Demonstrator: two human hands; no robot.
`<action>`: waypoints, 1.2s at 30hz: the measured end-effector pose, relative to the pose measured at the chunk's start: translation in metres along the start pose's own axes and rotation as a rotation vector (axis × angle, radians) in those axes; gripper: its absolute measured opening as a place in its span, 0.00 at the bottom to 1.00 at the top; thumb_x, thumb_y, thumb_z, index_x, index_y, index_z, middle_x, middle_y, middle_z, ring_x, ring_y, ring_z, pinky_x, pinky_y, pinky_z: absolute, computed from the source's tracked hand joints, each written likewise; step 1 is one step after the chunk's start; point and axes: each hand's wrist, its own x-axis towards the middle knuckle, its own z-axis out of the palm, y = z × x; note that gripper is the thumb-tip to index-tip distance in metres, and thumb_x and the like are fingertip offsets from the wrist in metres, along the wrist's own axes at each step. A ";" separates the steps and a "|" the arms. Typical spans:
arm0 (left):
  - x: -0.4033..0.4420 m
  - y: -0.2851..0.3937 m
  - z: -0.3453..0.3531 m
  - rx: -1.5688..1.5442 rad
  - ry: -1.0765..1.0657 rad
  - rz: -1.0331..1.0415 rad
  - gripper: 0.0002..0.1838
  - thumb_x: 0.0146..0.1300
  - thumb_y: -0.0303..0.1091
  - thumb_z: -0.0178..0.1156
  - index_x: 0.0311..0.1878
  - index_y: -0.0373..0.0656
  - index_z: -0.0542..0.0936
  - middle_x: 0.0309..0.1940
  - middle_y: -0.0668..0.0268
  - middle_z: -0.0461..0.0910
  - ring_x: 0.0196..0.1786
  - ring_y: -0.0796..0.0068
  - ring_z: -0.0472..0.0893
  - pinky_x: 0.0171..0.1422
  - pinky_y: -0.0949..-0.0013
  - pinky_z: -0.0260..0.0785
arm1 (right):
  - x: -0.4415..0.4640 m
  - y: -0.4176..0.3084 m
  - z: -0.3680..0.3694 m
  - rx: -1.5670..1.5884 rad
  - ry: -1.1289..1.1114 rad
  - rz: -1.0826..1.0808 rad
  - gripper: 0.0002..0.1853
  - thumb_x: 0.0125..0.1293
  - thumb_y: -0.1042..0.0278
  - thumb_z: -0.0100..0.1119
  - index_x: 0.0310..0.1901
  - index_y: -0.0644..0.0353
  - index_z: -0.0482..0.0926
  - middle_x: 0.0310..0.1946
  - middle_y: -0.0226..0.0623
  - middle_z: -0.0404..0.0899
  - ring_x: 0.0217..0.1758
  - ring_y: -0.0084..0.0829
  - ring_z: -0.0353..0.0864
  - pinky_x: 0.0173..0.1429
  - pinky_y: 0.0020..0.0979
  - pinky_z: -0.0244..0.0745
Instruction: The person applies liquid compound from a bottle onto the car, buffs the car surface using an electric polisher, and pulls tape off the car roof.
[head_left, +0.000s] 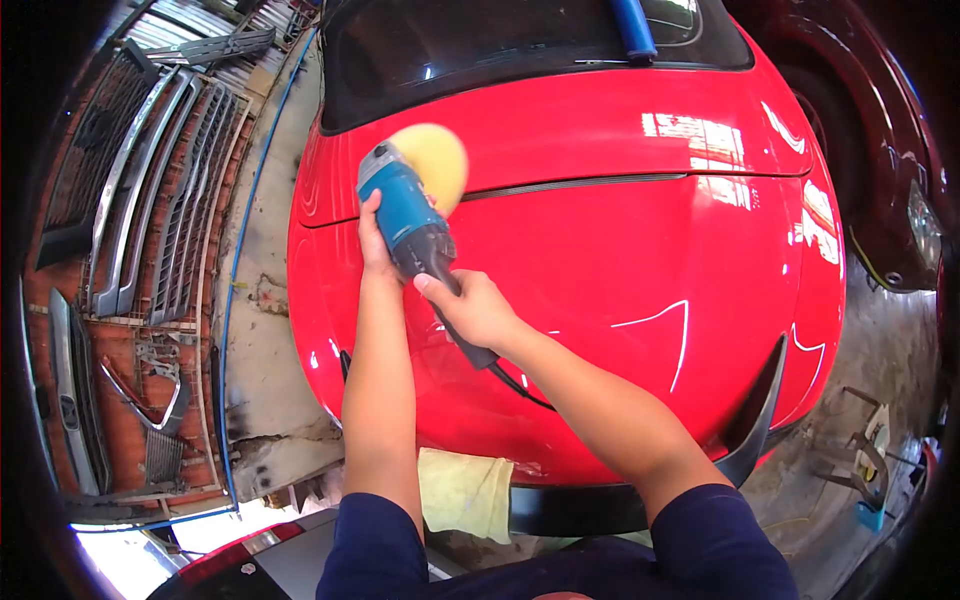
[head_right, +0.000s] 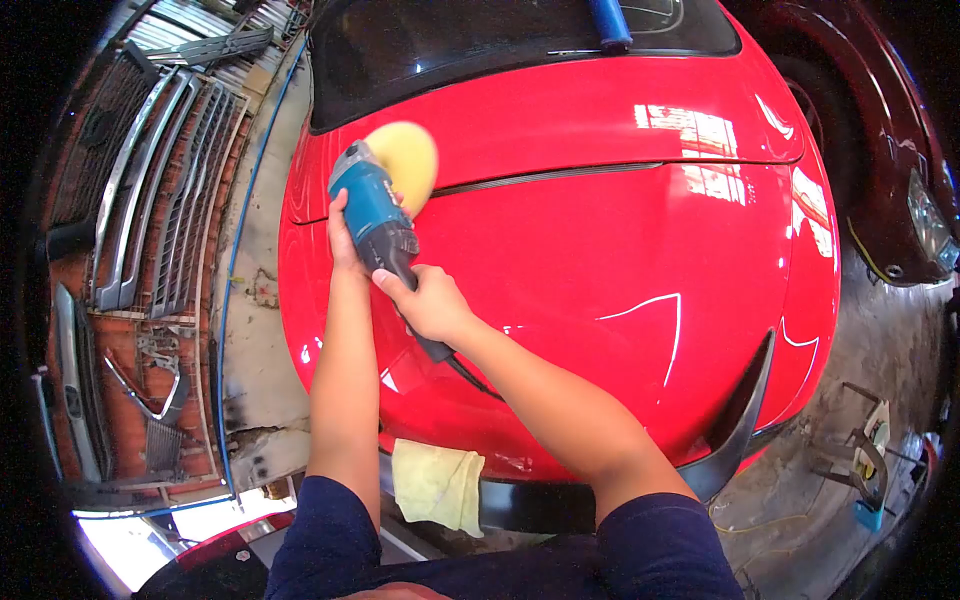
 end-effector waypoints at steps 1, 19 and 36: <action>-0.004 -0.003 -0.004 -0.024 0.006 0.012 0.45 0.66 0.69 0.59 0.69 0.36 0.71 0.53 0.47 0.83 0.51 0.46 0.87 0.54 0.46 0.84 | 0.002 -0.002 0.000 -0.040 -0.020 0.008 0.33 0.75 0.36 0.61 0.37 0.69 0.81 0.23 0.41 0.82 0.25 0.35 0.87 0.34 0.39 0.82; -0.026 -0.111 0.139 -0.162 -0.188 -0.120 0.41 0.68 0.67 0.58 0.65 0.35 0.72 0.48 0.50 0.82 0.49 0.51 0.87 0.52 0.48 0.85 | -0.121 0.016 -0.119 0.073 0.107 0.056 0.27 0.76 0.42 0.63 0.41 0.65 0.77 0.25 0.34 0.80 0.22 0.26 0.82 0.29 0.32 0.78; 0.026 -0.219 0.313 0.106 -0.411 -0.228 0.34 0.64 0.54 0.70 0.62 0.37 0.74 0.41 0.55 0.84 0.35 0.66 0.88 0.41 0.61 0.87 | -0.211 0.029 -0.225 0.477 0.406 -0.082 0.28 0.80 0.38 0.55 0.50 0.61 0.76 0.28 0.35 0.81 0.22 0.27 0.81 0.27 0.30 0.78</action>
